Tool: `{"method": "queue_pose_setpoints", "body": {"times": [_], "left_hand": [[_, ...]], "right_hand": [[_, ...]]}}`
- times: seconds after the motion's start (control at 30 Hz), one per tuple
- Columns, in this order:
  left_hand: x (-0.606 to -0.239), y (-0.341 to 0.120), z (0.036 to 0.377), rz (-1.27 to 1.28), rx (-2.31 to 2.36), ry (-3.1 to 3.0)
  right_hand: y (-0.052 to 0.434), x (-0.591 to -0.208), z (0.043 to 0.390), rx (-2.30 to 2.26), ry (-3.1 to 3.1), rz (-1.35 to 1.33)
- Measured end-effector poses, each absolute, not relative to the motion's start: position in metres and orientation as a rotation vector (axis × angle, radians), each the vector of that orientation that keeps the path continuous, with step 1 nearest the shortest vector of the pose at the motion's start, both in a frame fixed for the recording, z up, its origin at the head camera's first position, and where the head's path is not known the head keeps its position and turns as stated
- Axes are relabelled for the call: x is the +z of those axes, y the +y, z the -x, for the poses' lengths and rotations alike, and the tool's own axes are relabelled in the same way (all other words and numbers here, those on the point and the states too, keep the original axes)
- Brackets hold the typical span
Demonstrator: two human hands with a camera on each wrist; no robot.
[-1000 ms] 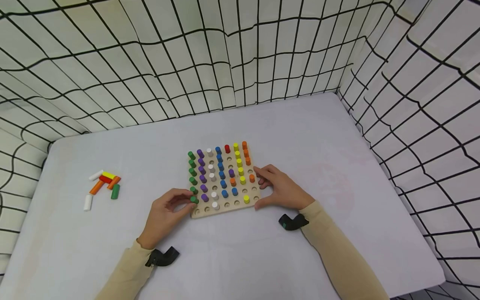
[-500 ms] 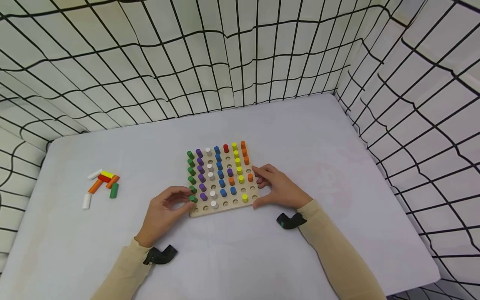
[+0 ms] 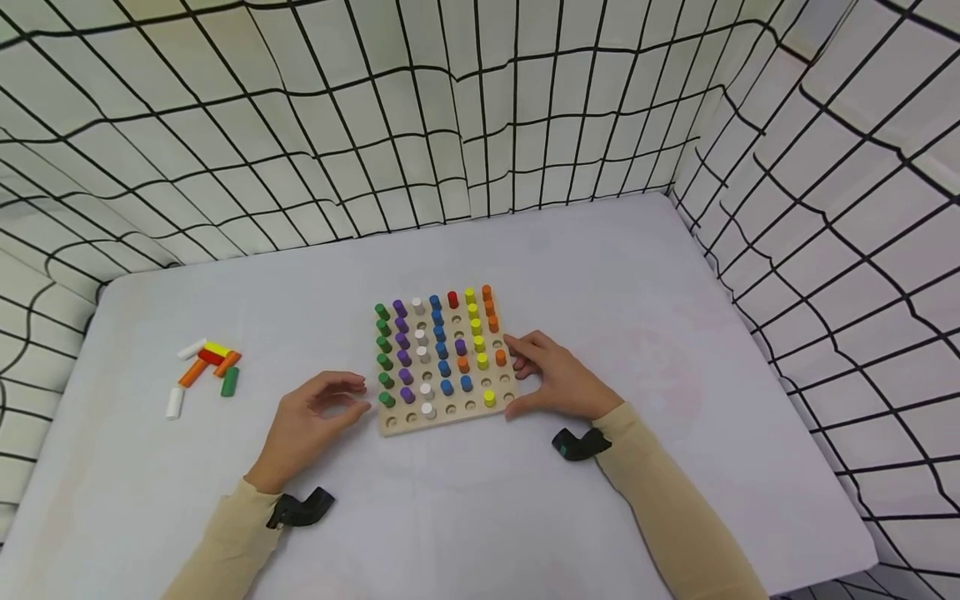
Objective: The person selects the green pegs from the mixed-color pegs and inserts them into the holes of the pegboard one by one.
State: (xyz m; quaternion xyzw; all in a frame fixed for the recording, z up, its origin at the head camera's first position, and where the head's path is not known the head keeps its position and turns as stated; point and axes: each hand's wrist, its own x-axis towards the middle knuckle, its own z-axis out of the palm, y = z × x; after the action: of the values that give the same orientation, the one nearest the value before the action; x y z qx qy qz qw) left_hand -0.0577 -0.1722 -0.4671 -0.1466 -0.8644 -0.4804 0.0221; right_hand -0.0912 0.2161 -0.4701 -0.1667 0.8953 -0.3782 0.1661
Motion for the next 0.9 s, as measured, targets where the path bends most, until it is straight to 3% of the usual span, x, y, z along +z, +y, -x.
{"method": "queue_pose_setpoints", "body": {"times": [0.9], "left_hand": [[-0.438, -0.251, 0.069, -0.06, -1.339, -2.671]], "right_hand": [[0.216, -0.472, 0.091, -1.081, 2.556, 0.472]]}}
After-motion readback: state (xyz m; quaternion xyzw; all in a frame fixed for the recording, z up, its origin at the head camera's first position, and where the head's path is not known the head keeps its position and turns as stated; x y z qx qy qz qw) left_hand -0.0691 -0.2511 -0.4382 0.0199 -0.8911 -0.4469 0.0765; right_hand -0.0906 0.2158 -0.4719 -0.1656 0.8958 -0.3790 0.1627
